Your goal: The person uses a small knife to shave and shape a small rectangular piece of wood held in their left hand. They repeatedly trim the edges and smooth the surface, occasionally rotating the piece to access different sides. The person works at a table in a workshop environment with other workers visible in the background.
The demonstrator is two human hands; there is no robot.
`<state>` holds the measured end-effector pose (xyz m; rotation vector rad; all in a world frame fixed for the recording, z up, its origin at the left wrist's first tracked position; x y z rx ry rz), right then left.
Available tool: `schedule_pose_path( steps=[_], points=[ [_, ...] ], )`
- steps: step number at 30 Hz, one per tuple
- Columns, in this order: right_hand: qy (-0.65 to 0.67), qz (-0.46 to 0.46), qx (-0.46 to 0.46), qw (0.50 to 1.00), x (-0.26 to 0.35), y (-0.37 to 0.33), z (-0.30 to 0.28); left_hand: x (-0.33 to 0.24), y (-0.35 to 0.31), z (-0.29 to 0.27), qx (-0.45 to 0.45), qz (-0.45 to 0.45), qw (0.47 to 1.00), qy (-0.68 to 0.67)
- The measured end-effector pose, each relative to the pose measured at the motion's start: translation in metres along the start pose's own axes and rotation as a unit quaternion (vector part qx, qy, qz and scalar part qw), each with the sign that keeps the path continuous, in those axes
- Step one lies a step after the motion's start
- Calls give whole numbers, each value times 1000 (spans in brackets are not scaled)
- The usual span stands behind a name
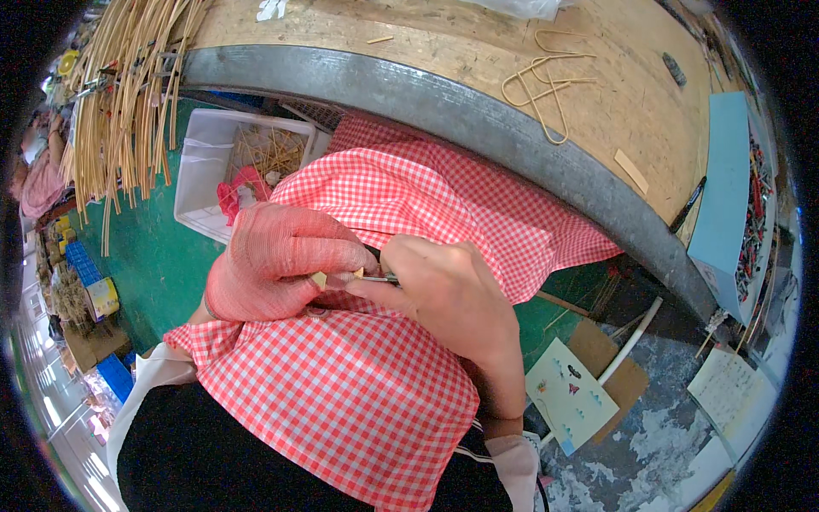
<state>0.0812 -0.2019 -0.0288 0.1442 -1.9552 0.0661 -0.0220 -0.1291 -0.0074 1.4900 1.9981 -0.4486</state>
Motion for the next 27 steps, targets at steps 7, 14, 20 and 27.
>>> schedule_pose_path(
  steps=[7,14,20,27],
  points=[
    [33,-31,-40,998,-1,2,0,7,4,4,-19,0,999,-49],
    [57,-7,-73,996,-16,-3,-21,26,0,1,47,-106,992,-41],
    [108,39,-63,991,-25,-3,-8,23,3,0,26,-67,997,1],
    [100,40,-111,988,-33,2,-11,16,5,-7,-1,-79,996,29]
  ],
)
Point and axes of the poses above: each hand's wrist, its own y-axis towards the middle knuckle, its own z-axis out of the palm, x = y × z, the point moved 7 cm from there along y, towards the middle knuckle, and after that the axes turned 15 degrees about y, right-handed, at the moved point
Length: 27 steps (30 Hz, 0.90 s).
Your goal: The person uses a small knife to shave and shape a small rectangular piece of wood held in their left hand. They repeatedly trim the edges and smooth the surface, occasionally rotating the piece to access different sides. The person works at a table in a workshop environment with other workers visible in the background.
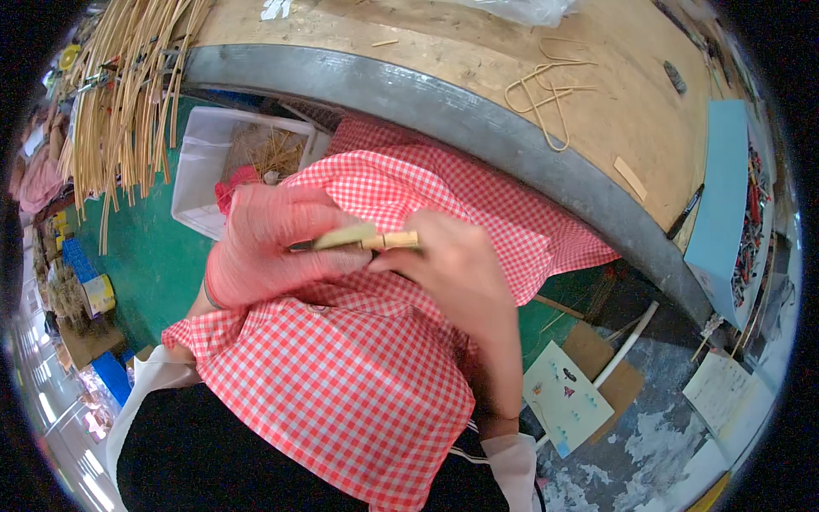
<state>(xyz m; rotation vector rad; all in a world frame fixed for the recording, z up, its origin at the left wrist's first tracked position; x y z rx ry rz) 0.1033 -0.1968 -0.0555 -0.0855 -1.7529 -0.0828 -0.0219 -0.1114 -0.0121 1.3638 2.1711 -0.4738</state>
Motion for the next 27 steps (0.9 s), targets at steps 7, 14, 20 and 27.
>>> schedule_pose_path(
  steps=[7,14,20,27],
  points=[
    [-3,-61,-15,998,19,-5,-19,8,-1,2,-3,-2,999,-48],
    [15,-93,-5,996,20,-6,-15,7,0,8,42,-42,994,-97],
    [29,-69,7,997,18,-7,-14,4,0,6,42,-35,995,-86],
    [55,35,80,995,14,-2,11,2,2,13,61,-21,995,-80]
  ],
)
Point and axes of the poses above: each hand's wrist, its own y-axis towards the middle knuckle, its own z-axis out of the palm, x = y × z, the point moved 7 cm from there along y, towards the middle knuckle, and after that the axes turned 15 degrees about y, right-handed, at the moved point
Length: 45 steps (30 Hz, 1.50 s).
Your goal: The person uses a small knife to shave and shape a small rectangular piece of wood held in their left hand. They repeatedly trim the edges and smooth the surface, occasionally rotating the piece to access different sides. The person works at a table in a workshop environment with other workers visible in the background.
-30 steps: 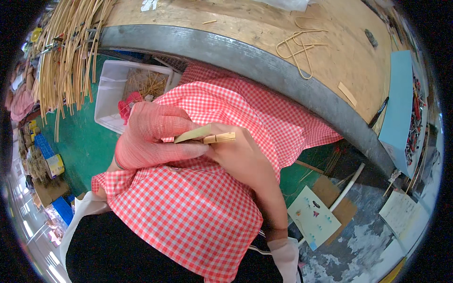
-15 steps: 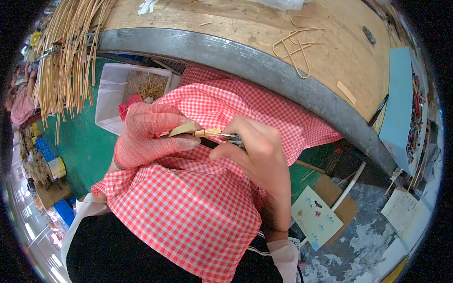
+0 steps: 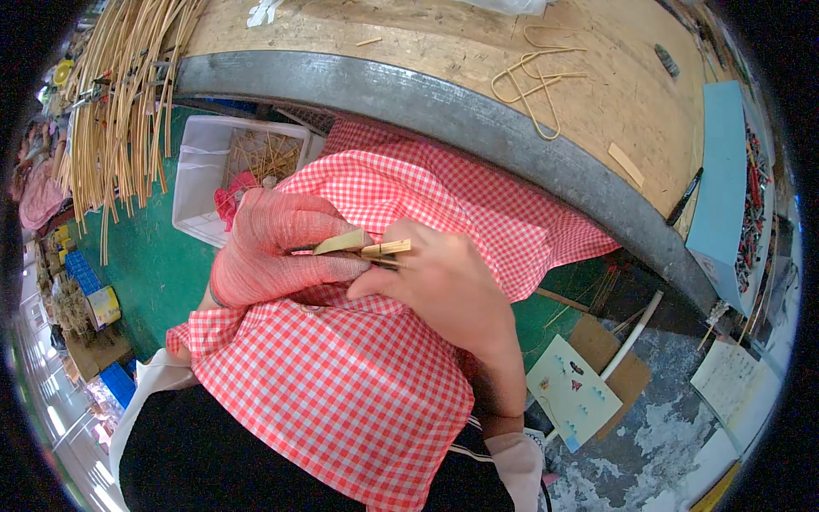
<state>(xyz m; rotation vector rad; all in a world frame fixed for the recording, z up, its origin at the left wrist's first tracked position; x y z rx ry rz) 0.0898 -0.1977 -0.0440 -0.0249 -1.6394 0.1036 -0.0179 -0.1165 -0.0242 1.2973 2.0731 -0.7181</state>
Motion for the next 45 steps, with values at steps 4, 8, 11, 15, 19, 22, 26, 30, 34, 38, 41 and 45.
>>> schedule_pose_path(
  steps=[4,8,11,15,19,22,26,30,34,38,41,45],
  points=[
    [62,-19,-9,998,-4,3,7,3,3,2,-18,16,1000,-8],
    [-23,-43,-10,999,-12,-1,3,-1,9,-7,-73,42,996,-1],
    [-62,-21,1,998,-8,0,-1,9,3,-7,3,22,999,42],
    [-52,-32,-6,998,-6,1,3,10,2,-5,9,9,995,98],
    [-58,-51,19,997,-7,2,14,12,2,-3,-15,-18,998,59],
    [-46,-62,18,997,-8,6,17,14,2,0,-46,-38,998,-28],
    [-110,-79,-41,990,-3,4,11,16,7,-7,-96,3,992,-80],
    [-128,-15,-9,992,-9,3,9,5,11,-22,-56,10,998,-10],
    [-147,17,-48,988,-14,0,5,7,16,-18,-59,48,997,6],
    [-123,25,-72,989,-11,3,0,24,8,2,-86,-87,967,-223],
    [21,-43,-121,992,-8,5,5,24,7,13,-90,-106,935,-325],
    [53,-1,-152,987,-11,5,-2,18,9,11,-116,-106,909,-385]
  ],
)
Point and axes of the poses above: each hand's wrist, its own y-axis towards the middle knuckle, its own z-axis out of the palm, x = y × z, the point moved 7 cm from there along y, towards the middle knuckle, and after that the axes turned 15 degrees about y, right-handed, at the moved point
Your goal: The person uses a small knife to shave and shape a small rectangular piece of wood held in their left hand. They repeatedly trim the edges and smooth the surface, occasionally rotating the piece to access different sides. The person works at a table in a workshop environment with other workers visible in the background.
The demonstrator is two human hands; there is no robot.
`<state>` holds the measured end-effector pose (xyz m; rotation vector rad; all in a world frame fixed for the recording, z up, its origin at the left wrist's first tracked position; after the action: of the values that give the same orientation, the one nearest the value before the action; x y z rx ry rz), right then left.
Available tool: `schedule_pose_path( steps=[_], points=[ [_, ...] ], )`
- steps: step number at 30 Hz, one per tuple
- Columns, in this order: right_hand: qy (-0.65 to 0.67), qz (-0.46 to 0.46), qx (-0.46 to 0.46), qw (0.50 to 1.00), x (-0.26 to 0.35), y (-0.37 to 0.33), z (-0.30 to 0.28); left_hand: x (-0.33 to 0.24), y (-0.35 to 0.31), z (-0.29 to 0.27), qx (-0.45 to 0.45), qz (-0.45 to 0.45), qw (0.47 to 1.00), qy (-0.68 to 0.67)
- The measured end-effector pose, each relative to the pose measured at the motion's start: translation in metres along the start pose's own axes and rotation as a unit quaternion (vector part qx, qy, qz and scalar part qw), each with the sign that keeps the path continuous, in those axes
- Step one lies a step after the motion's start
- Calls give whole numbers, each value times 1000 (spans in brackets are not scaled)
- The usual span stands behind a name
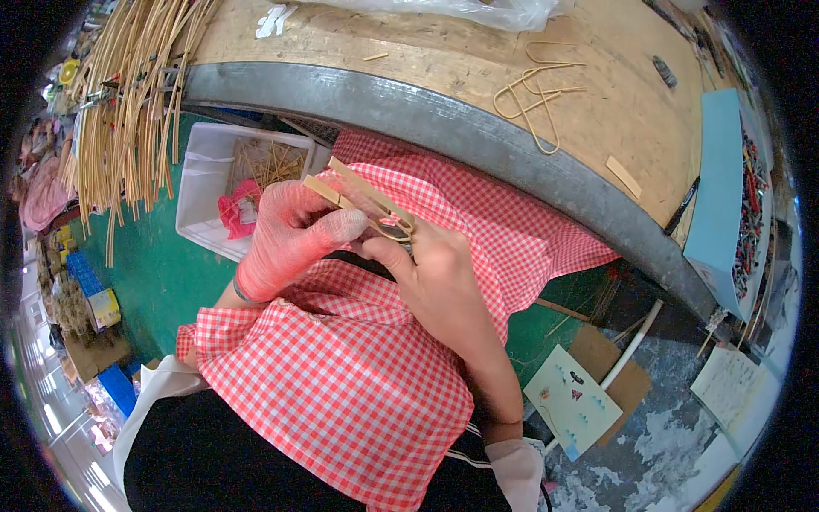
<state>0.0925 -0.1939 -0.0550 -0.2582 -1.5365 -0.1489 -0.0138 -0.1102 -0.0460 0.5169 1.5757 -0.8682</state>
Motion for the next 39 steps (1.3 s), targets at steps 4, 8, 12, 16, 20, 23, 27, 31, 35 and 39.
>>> schedule_pose_path(
  steps=[4,8,12,16,20,23,27,31,35,39],
  points=[
    [-62,17,-8,998,6,-1,-15,-5,2,-20,4,5,990,137],
    [-103,-17,1,994,11,-2,-23,-20,3,-31,71,63,922,375],
    [-90,-40,-15,995,13,-4,-22,-9,-4,-32,43,27,952,301],
    [-32,-13,-22,999,-1,-7,-11,-12,-9,-22,11,127,952,277],
    [59,100,-57,992,-42,-23,8,-8,-5,-10,66,148,958,238],
    [67,77,-58,993,-51,-21,-3,-17,-6,-10,84,130,970,189],
    [157,33,-8,987,-67,-22,-5,-17,-11,-7,123,138,976,114],
    [212,73,26,974,-60,-24,6,-11,-13,-4,135,113,980,89],
    [242,89,57,964,-53,-23,12,-19,-14,-3,82,160,972,151],
    [315,107,40,942,-37,-18,19,-26,-10,-14,-19,190,962,195]
  ],
)
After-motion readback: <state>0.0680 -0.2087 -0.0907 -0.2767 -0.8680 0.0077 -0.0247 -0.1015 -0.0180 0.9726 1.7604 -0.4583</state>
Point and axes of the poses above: each hand's wrist, its own y-axis towards the middle knuckle, its own z-axis out of the palm, x = y × z, the point moved 7 cm from there along y, towards the middle knuckle, and after that the axes turned 15 degrees about y, right-handed, at the moved point
